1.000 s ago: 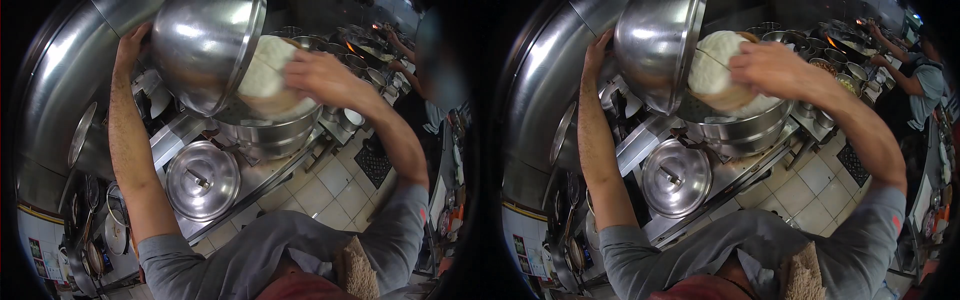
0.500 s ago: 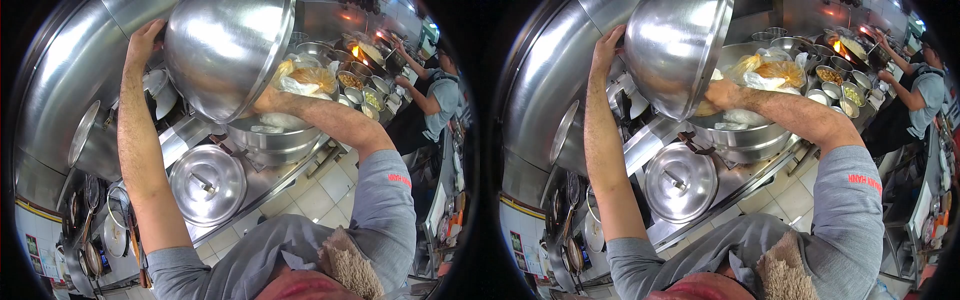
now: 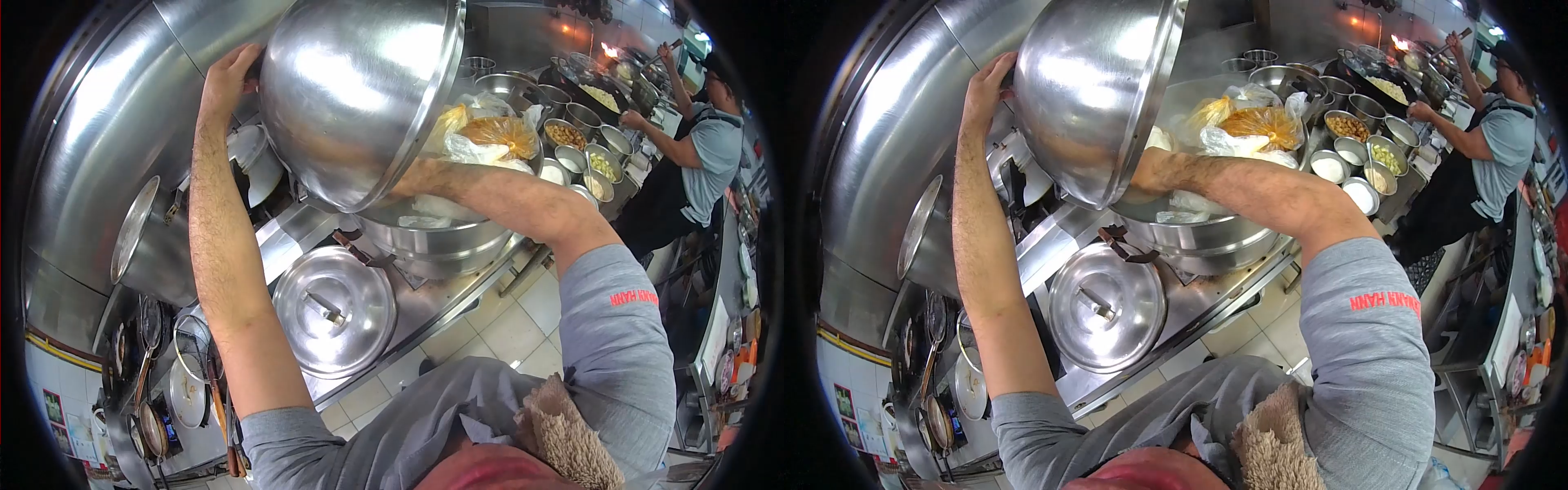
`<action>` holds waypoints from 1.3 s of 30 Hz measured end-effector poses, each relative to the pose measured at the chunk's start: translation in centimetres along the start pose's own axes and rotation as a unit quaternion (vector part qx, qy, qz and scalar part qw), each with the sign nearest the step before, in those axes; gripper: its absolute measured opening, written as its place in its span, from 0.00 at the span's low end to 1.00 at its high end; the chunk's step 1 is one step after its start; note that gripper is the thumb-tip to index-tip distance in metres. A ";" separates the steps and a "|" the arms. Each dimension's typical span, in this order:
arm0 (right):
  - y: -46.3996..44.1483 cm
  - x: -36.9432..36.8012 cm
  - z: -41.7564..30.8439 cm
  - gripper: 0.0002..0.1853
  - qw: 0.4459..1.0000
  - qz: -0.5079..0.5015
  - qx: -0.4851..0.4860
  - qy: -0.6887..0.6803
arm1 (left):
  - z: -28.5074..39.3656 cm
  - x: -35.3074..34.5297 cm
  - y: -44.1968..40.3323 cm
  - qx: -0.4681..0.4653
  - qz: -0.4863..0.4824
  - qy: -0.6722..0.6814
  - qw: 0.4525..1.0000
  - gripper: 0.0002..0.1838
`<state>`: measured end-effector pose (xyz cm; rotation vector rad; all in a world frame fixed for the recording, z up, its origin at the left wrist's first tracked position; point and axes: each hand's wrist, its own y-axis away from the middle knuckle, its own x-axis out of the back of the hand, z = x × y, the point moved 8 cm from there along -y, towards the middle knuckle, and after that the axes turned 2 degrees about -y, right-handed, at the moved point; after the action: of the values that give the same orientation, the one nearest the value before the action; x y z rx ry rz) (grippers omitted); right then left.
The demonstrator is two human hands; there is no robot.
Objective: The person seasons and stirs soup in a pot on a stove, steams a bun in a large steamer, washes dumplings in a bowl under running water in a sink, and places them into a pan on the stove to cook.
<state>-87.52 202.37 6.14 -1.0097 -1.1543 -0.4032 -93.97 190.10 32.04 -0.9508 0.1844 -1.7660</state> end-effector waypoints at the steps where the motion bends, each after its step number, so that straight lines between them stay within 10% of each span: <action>1: 0.0 -0.6 -0.3 0.17 1.000 -0.003 0.010 0.004 | 0.1 -0.2 0.2 0.003 0.002 -0.010 1.000 0.24; 6: 2.4 2.8 -0.9 0.17 0.974 -0.199 -0.102 -0.040 | 0.3 -0.3 0.0 -0.006 0.006 -0.001 1.000 0.23; 16: 18.1 27.5 0.1 0.14 0.968 0.080 -0.238 -0.026 | 2.5 -2.2 -0.1 -0.046 0.011 -0.063 0.997 0.22; 20: 32.1 31.7 -2.1 0.13 0.883 0.236 -0.401 -0.062 | 6.0 -7.0 0.3 -0.061 -0.041 -0.116 0.990 0.22; 27: 60.4 23.4 -19.0 0.08 0.603 0.371 -0.706 0.000 | 11.5 -16.6 1.2 -0.213 -0.164 -0.261 0.927 0.21; 34: 63.4 8.7 -41.4 0.10 0.365 0.436 -0.822 -0.029 | 8.7 -23.8 -1.0 -0.291 -0.216 -0.326 0.873 0.24; 39: 53.9 9.2 -48.2 0.16 0.442 0.333 -0.828 0.094 | 8.6 -23.7 -1.0 -0.290 -0.328 -0.161 0.885 0.30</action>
<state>-17.63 192.77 -12.34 -2.8634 0.4205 -0.9734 -86.28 213.38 26.28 -1.9004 0.1948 -2.1658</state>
